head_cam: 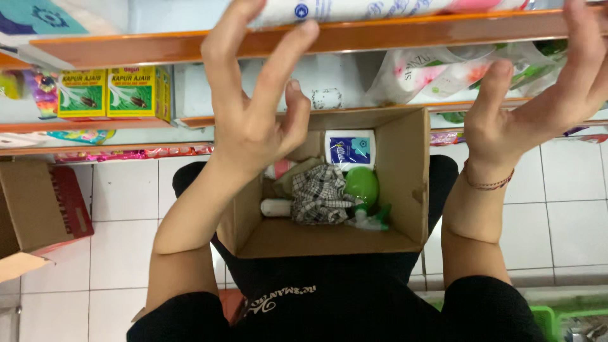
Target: The person wipes various packaged items like cotton pads and wipes with a cloth before placing them back into a cardboard box and then onto a store shelf.
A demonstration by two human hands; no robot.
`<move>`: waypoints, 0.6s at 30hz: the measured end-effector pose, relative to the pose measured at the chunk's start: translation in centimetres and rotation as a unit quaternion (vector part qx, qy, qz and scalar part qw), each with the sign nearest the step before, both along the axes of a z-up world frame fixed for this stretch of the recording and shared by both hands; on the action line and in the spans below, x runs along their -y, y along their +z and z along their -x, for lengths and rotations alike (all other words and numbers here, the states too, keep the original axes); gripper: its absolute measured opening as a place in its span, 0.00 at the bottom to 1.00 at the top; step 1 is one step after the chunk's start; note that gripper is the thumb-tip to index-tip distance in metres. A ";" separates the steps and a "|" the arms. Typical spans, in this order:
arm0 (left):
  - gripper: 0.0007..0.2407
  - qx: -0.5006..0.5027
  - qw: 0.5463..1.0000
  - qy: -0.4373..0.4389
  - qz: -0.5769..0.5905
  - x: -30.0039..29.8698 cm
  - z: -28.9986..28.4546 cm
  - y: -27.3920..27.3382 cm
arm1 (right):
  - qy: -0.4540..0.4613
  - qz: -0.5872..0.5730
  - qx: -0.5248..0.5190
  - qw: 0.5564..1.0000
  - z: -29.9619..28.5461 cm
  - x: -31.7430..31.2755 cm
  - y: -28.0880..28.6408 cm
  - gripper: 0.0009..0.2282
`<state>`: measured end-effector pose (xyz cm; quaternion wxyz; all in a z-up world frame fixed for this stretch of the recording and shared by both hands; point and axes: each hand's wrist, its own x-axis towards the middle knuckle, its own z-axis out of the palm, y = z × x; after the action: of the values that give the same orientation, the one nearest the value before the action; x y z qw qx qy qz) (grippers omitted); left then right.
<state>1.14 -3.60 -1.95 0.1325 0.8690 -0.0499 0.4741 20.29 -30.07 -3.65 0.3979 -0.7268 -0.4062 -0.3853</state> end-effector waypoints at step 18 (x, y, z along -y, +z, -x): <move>0.22 -0.543 0.814 -0.094 0.183 6.6 -4.8 -24.3 | 0.220 0.110 -0.221 0.944 4.8 3.4 -12.3 0.08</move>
<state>5.92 -10.20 -26.30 0.3385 0.9361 0.0362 -0.0889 15.45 -33.51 -15.96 0.4704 -0.7256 -0.4972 -0.0708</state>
